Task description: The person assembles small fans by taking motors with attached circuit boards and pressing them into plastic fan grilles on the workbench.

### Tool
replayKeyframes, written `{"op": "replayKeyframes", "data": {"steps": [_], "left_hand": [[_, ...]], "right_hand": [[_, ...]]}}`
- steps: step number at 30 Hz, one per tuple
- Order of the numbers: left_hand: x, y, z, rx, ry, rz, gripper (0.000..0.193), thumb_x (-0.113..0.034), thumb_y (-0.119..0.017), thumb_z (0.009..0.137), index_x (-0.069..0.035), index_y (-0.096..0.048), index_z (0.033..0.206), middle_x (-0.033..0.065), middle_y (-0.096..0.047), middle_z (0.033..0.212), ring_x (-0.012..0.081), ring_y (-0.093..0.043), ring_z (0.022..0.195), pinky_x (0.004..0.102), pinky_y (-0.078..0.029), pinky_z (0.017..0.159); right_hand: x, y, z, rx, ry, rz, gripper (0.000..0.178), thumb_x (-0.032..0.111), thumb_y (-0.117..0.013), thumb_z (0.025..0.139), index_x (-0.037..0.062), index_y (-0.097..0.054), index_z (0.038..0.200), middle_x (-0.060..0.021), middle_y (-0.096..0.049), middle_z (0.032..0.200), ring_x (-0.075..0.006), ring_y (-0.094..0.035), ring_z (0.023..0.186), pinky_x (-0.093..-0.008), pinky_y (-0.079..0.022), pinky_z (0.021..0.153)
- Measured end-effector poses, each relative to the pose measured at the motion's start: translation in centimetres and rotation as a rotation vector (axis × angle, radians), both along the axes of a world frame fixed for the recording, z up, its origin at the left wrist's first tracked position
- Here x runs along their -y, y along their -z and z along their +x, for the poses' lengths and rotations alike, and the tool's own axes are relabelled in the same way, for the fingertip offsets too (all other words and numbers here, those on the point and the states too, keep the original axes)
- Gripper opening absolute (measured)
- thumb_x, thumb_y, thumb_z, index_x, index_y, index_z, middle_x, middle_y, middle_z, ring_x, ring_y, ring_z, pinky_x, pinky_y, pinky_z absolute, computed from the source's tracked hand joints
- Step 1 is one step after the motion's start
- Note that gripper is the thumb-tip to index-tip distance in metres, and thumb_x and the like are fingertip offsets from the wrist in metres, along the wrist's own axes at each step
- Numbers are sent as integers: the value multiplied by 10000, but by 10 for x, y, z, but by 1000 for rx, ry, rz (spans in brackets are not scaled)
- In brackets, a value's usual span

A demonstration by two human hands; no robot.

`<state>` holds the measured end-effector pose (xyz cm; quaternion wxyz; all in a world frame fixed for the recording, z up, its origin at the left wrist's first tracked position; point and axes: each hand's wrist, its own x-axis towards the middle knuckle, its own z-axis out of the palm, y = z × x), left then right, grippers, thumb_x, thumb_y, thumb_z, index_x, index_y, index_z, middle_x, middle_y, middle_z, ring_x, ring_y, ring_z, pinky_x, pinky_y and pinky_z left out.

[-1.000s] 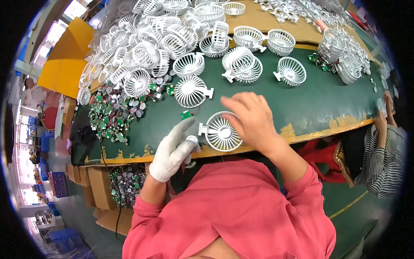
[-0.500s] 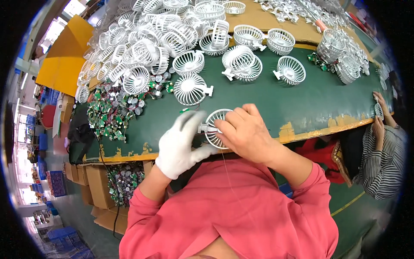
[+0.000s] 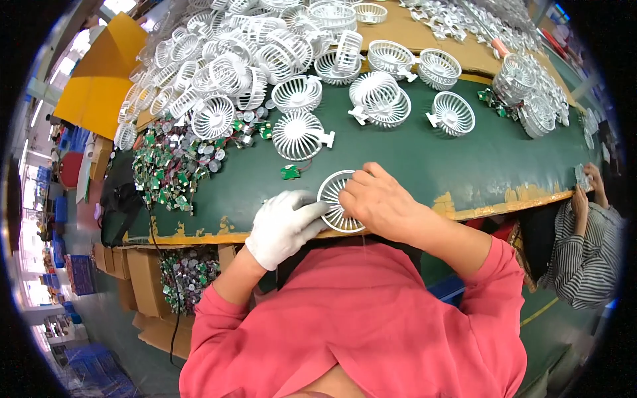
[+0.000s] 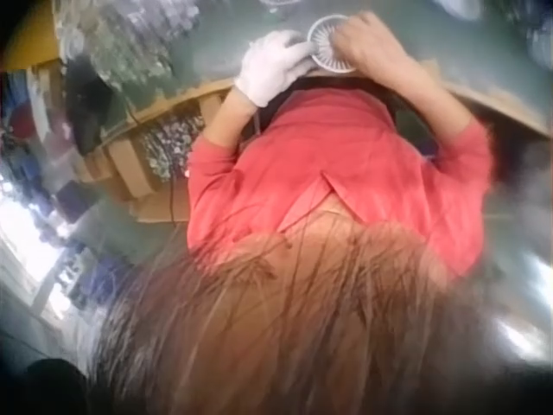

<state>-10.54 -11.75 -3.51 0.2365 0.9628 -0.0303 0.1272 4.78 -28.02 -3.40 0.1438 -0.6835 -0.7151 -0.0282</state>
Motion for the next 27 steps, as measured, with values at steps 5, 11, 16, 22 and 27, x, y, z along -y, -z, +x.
{"op": "replayKeyframes", "data": {"steps": [5,11,16,22,27], "left_hand": [[0,5,1,-2,-10,-23,280,-236,-704,748,-159,-670,1015,34,-601,972,254,-566,885,369,-453,760],[-2,1,-3,128,-69,-171,224,-200,-709,751,-137,-668,963,57,-610,980,261,-585,914,356,-474,778],[-33,-3,7,254,-244,-197,214,-161,-702,746,-109,-675,952,86,-626,966,272,-595,927,350,-482,811],[-51,13,18,94,-220,25,166,-254,-684,758,-167,-692,900,64,-596,833,277,-567,825,390,-462,729],[-52,6,-3,1,-307,1,161,-269,-681,743,-150,-685,851,75,-589,791,278,-575,815,389,-467,715]], "right_hand": [[-7,-9,-2,101,10,-124,204,209,-708,686,68,-598,784,-41,-546,762,-212,-534,797,-367,-395,801],[-11,-9,8,61,-31,-119,242,278,-736,661,99,-652,801,-48,-569,776,-213,-550,817,-369,-382,789],[-49,-40,28,-12,55,-207,269,274,-731,726,89,-669,911,-67,-591,872,-244,-555,887,-403,-404,771],[-131,-12,42,-128,251,-110,621,428,-775,669,33,-603,1116,-184,-552,1073,-342,-531,1052,-426,-484,848],[-150,-17,6,3,406,-294,884,471,-782,637,21,-450,1322,-223,-521,1163,-365,-503,1121,-431,-471,888]]}}
